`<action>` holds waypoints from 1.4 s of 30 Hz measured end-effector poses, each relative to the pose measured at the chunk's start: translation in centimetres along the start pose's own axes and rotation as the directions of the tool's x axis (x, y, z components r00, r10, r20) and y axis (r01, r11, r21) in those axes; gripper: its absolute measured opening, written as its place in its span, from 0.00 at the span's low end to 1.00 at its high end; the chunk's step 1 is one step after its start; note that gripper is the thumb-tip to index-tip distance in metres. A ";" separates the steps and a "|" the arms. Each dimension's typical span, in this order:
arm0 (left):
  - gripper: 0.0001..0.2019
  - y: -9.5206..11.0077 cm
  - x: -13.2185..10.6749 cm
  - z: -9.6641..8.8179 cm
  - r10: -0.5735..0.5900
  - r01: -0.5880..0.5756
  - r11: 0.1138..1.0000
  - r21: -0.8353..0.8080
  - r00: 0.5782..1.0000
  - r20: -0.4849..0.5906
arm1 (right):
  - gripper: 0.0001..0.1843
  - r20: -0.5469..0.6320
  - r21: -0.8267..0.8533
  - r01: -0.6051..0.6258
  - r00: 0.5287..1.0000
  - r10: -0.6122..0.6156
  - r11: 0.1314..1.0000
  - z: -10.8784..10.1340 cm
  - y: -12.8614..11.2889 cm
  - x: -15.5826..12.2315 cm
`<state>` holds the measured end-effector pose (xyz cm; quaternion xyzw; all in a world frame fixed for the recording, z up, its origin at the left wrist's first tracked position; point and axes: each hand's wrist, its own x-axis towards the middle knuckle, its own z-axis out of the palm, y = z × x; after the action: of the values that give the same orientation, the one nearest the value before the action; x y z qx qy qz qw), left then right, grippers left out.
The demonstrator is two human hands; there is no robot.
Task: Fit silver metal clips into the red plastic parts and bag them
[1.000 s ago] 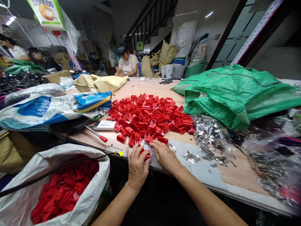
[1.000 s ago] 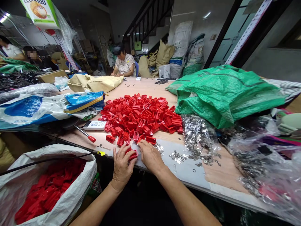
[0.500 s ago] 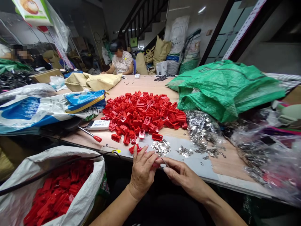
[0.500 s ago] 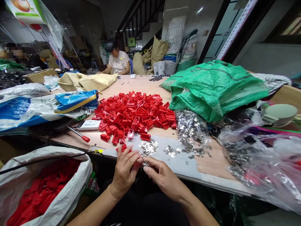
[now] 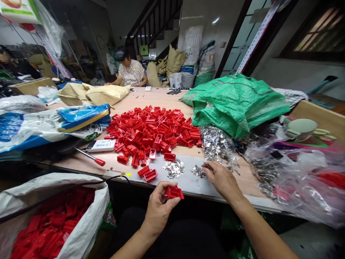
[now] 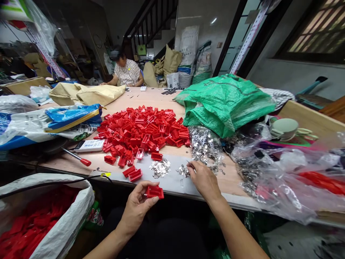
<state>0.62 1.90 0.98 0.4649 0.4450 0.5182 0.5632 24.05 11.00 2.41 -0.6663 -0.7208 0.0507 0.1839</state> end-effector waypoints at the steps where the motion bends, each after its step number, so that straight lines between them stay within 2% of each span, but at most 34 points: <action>1: 0.15 0.0 0.0 0.1 -0.036 0.036 0.998 -0.058 0.999 0.005 | 0.10 0.017 -0.044 0.001 1.000 0.000 0.999 0.0 -0.3 0.4; 5: 0.17 -0.2 0.1 -0.1 -0.109 0.108 0.978 -0.177 0.994 0.003 | 0.08 0.077 -0.149 -0.009 0.997 0.021 0.989 0.3 -1.6 1.8; 8: 0.18 -0.3 0.1 -0.3 -0.137 0.131 0.966 -0.222 0.990 -0.014 | 0.06 0.091 -0.158 -0.018 0.995 0.033 0.987 0.6 -1.9 2.4; 12: 0.17 -0.2 0.1 -0.4 -0.117 0.109 0.966 -0.233 0.993 -0.020 | 0.06 0.096 -0.122 -0.017 0.995 0.029 0.992 0.7 -1.7 2.8; 19: 0.18 -0.2 0.4 -0.3 -0.047 0.028 0.981 -0.192 0.994 -0.096 | 0.07 0.040 0.066 0.015 0.999 -0.018 0.998 1.4 -0.9 2.5; 26: 0.16 -0.1 0.5 -0.2 -0.010 -0.002 0.994 -0.114 0.995 -0.101 | 0.09 -0.021 0.219 0.088 0.996 -0.086 0.972 1.6 -0.4 2.3; 29: 0.16 -0.1 0.6 -0.1 -0.003 -0.007 0.996 -0.094 0.994 -0.110 | 0.11 -0.025 0.331 0.071 0.997 -0.066 0.941 1.6 0.0 2.2; 31: 0.15 -0.3 0.7 -0.1 0.015 -0.024 0.997 -0.076 0.993 -0.118 | 0.13 0.003 0.456 0.039 0.999 -0.045 0.889 1.5 0.0 1.9; 35: 0.15 -0.6 1.0 -0.1 0.079 -0.079 0.997 0.007 0.989 -0.124 | 0.18 0.108 0.626 -0.015 0.992 -0.068 0.780 1.1 -1.4 0.3; 37: 0.14 -0.8 1.0 -0.3 0.142 -0.129 0.986 0.107 0.982 -0.122 | 0.18 0.113 0.665 -0.003 0.989 -0.096 0.747 0.6 -2.8 -1.0; 40: 0.15 -0.8 1.0 -0.5 0.276 -0.233 0.922 0.310 0.956 -0.100 | 0.15 0.116 0.686 0.026 0.983 -0.144 0.727 0.1 -5.0 -3.0; 42: 0.15 -0.7 0.9 -0.6 0.356 -0.294 0.859 0.419 0.931 -0.077 | 0.12 0.118 0.664 0.063 0.975 -0.188 0.745 0.0 -6.0 -4.0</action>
<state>0.19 2.79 0.14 0.5980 0.4978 0.5377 0.3247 18.61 6.44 3.55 -0.5017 -0.7138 0.3471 0.3439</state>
